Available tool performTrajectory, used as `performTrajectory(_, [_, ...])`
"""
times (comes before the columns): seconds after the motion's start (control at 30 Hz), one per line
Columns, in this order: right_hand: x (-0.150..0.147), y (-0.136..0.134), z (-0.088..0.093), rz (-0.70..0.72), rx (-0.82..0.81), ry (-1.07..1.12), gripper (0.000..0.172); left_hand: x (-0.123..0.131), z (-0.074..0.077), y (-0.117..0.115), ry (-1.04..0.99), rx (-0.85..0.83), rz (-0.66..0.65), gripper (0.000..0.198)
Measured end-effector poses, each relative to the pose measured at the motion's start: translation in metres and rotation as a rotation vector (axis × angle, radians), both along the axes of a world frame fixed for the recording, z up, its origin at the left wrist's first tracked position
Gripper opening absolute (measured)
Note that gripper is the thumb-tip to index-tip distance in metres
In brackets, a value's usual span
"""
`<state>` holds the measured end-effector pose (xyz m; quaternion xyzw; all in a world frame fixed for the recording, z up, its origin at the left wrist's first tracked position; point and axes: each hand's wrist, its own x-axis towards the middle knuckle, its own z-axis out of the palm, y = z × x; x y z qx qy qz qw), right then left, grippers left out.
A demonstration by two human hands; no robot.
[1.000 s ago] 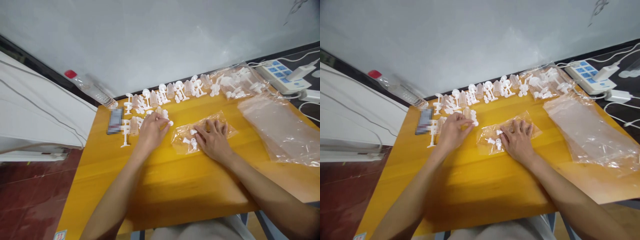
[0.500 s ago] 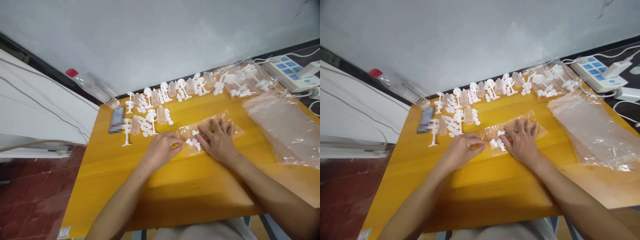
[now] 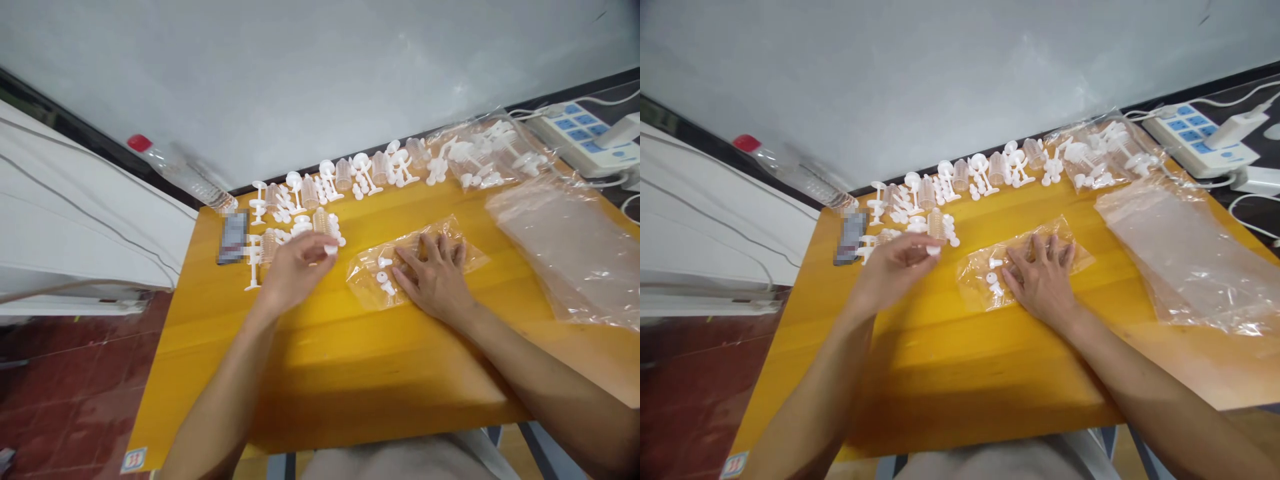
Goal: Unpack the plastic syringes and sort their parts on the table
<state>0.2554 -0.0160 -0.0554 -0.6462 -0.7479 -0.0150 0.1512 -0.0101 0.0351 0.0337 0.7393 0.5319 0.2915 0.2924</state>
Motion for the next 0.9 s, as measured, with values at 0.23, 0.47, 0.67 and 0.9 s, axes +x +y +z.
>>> performTrajectory(0.23, [0.0,0.0,0.001,-0.01,0.0,0.005,0.048,0.04,0.002,0.103,0.549,0.075,-0.113,0.026])
performTrajectory(0.47, [0.001,0.0,-0.001,-0.002,-0.013,0.022,0.047,0.047,-0.018,0.132,0.843,0.041,-0.292,0.021])
performTrajectory(0.67, [0.002,0.0,0.001,-0.005,-0.026,0.023,0.047,0.027,0.013,0.072,0.564,0.15,-0.212,0.024])
performTrajectory(0.9, [-0.002,-0.002,0.0,0.001,-0.02,0.014,0.044,0.03,-0.031,-0.021,0.268,-0.115,-0.268,0.018])
